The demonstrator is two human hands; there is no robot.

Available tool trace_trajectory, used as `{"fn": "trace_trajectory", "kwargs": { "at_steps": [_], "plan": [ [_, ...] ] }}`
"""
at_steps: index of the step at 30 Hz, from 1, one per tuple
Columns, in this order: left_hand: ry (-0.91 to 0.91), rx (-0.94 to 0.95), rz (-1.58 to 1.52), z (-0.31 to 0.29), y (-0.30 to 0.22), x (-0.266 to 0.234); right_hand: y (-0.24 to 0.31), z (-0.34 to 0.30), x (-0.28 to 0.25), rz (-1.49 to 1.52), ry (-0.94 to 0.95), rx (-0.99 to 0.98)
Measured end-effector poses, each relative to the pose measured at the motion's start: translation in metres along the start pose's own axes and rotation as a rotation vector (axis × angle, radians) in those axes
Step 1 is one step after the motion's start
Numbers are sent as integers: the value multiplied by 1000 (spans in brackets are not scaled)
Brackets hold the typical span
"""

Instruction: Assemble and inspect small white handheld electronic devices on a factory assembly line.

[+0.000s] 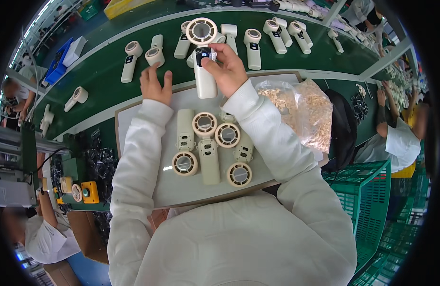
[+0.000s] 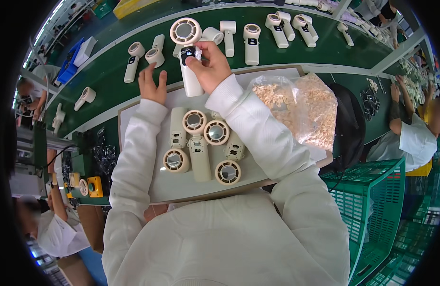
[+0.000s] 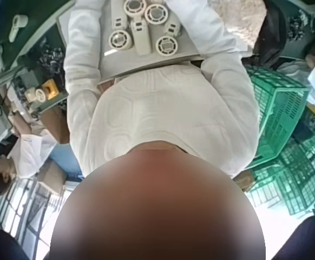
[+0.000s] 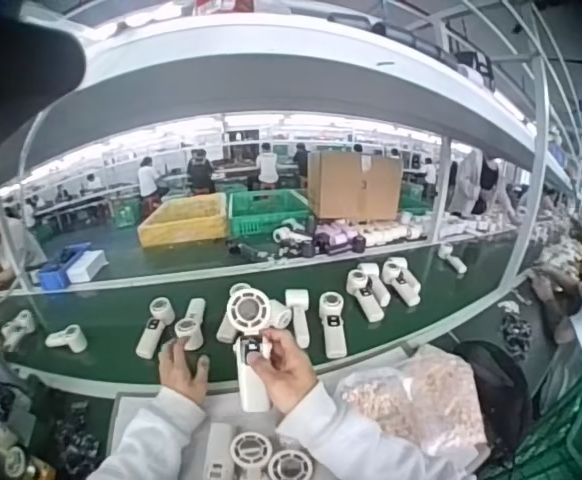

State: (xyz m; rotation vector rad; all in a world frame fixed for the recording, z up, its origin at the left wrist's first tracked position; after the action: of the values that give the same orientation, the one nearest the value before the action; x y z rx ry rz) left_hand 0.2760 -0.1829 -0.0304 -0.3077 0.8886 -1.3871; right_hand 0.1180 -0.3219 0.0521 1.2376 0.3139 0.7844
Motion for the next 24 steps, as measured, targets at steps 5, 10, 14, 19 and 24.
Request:
{"fn": "trace_trajectory", "kwargs": {
  "at_steps": [5,10,14,19,24],
  "plan": [
    [-292,281,522,35,-5,19,-13,2,-13,12,-80,33],
    [-85,80,516,49,34,51,-17,7,-25,-8,-146,23],
    [-118,61,410,56,45,56,-13,13,-34,-35,-192,18],
    [32,-53,369,65,58,68,-12,21,-45,-66,-175,4],
    [-2,-36,190,62,64,71,24,22,-61,56,-79,126]
  ]
}}
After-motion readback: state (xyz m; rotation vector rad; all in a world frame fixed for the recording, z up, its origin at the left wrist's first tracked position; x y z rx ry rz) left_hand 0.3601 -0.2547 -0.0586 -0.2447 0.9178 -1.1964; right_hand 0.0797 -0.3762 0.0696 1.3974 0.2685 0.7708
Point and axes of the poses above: each hand's wrist, its own z-axis towards the middle knuckle, its own x-axis out of the palm, y = z × x, the point moved 7 cm from there along z, towards the middle knuckle, and after that the axes turned 10 degrees about -y, right-handed, at the moved point
